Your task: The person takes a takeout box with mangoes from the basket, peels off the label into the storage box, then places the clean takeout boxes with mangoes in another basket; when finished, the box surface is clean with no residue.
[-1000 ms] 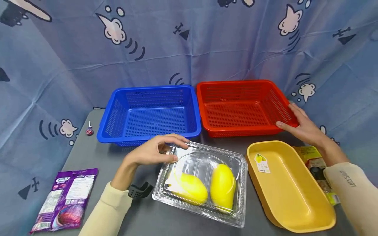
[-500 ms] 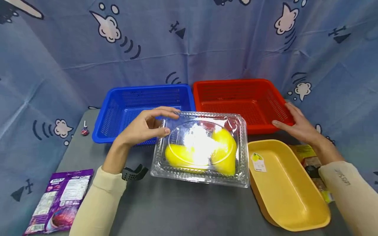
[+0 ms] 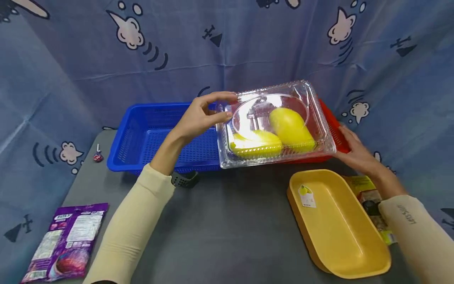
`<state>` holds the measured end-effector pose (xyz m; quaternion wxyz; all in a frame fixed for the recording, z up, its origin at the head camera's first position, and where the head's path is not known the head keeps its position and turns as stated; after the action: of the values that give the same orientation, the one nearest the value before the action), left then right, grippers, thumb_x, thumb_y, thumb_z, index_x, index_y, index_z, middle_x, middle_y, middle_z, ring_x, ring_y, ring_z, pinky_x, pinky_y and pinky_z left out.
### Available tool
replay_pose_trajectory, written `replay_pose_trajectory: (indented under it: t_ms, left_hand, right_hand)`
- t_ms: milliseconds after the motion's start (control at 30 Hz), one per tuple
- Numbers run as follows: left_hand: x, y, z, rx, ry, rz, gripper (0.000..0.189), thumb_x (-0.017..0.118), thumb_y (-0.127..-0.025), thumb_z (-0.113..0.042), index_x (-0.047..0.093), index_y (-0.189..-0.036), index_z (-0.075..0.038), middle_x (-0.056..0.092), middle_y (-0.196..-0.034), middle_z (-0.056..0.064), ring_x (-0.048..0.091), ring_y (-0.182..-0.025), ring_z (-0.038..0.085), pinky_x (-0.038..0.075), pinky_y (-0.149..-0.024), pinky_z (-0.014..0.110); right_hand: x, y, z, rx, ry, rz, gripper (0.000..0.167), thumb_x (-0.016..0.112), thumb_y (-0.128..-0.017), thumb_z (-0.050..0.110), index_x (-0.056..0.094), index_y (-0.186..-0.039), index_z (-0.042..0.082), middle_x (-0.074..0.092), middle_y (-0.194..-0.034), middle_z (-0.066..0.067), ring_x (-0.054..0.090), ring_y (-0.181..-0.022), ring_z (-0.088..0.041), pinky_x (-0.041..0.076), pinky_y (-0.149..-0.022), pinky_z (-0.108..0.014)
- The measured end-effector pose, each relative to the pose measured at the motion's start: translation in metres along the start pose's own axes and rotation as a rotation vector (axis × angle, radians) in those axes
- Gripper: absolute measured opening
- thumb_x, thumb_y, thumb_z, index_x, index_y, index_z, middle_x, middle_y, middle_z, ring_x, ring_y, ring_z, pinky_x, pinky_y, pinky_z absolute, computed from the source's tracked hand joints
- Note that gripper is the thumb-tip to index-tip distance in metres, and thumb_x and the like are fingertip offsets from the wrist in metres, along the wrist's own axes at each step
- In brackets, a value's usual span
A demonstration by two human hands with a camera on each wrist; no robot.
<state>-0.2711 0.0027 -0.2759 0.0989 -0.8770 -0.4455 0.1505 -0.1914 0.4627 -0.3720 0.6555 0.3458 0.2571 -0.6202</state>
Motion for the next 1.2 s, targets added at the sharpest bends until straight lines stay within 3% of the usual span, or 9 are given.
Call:
replay_pose_trajectory:
  t_ms: [233,367,567,900,1067,1200]
  left_hand:
    - [0.009,-0.033,0.019,0.012,-0.064,-0.102,0.040,0.073,-0.092,-0.014,0.067,-0.131,-0.007,0.062,-0.139,0.005,0.059,-0.123,0.020,0.056,-0.094,0.034]
    - [0.015,-0.042,0.029,-0.017,-0.130,-0.163,0.034,0.075,-0.091,-0.019,0.071,-0.123,-0.009,0.058,-0.136,0.004,0.050,-0.129,0.018,0.050,-0.103,0.037]
    - [0.025,-0.054,0.049,-0.087,-0.166,-0.210,0.031,0.078,-0.088,-0.023,0.074,-0.116,-0.012,0.057,-0.133,0.005,0.049,-0.128,0.020,0.043,-0.108,0.039]
    - [0.033,-0.056,0.079,-0.163,-0.219,-0.252,0.032,0.080,-0.085,-0.027,0.075,-0.114,-0.013,0.059,-0.133,0.007,0.052,-0.127,0.024,0.044,-0.112,0.040]
    - [0.037,-0.058,0.084,-0.184,-0.243,-0.248,0.035,0.081,-0.085,-0.025,0.075,-0.117,-0.013,0.060,-0.133,0.006,0.053,-0.127,0.023,0.043,-0.112,0.040]
    - [0.044,-0.062,0.085,-0.187,-0.250,-0.218,0.038,0.081,-0.086,-0.025,0.074,-0.122,-0.013,0.061,-0.134,0.005,0.054,-0.128,0.022,0.045,-0.110,0.037]
  right_hand:
    - [0.002,0.000,-0.002,0.047,0.017,-0.006,0.104,0.061,-0.097,0.052,-0.012,-0.163,0.019,-0.020,-0.171,-0.013,0.005,-0.152,-0.057,0.015,-0.112,-0.080]
    - [0.005,-0.001,-0.001,0.018,0.017,-0.025,0.102,0.062,-0.097,0.049,-0.006,-0.164,0.016,-0.016,-0.172,-0.013,0.008,-0.152,-0.055,0.017,-0.112,-0.079]
    - [0.006,0.000,0.001,0.003,0.011,-0.029,0.102,0.064,-0.096,0.048,-0.004,-0.165,0.016,-0.015,-0.172,-0.010,0.010,-0.152,-0.054,0.022,-0.111,-0.078]
    - [0.008,0.003,-0.002,-0.011,0.019,-0.032,0.103,0.067,-0.095,0.046,-0.005,-0.165,0.020,-0.015,-0.173,-0.006,0.009,-0.154,-0.050,0.026,-0.111,-0.077]
    - [0.006,0.006,-0.002,-0.029,0.006,-0.018,0.101,0.065,-0.097,0.043,-0.006,-0.165,0.019,-0.017,-0.172,-0.005,-0.001,-0.157,-0.045,0.021,-0.112,-0.078]
    - [0.005,0.008,-0.001,-0.043,-0.002,-0.014,0.099,0.064,-0.098,0.039,-0.005,-0.165,0.017,-0.017,-0.172,-0.009,0.002,-0.155,-0.049,0.021,-0.111,-0.079]
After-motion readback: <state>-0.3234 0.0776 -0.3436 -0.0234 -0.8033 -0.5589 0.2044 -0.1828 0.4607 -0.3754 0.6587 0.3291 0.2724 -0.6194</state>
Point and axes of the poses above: each hand's wrist, its own y-axis away from the middle knuckle, its own x-axis out of the palm, z = x × y, the point moved 3 cm from there along -y, towards the middle knuckle
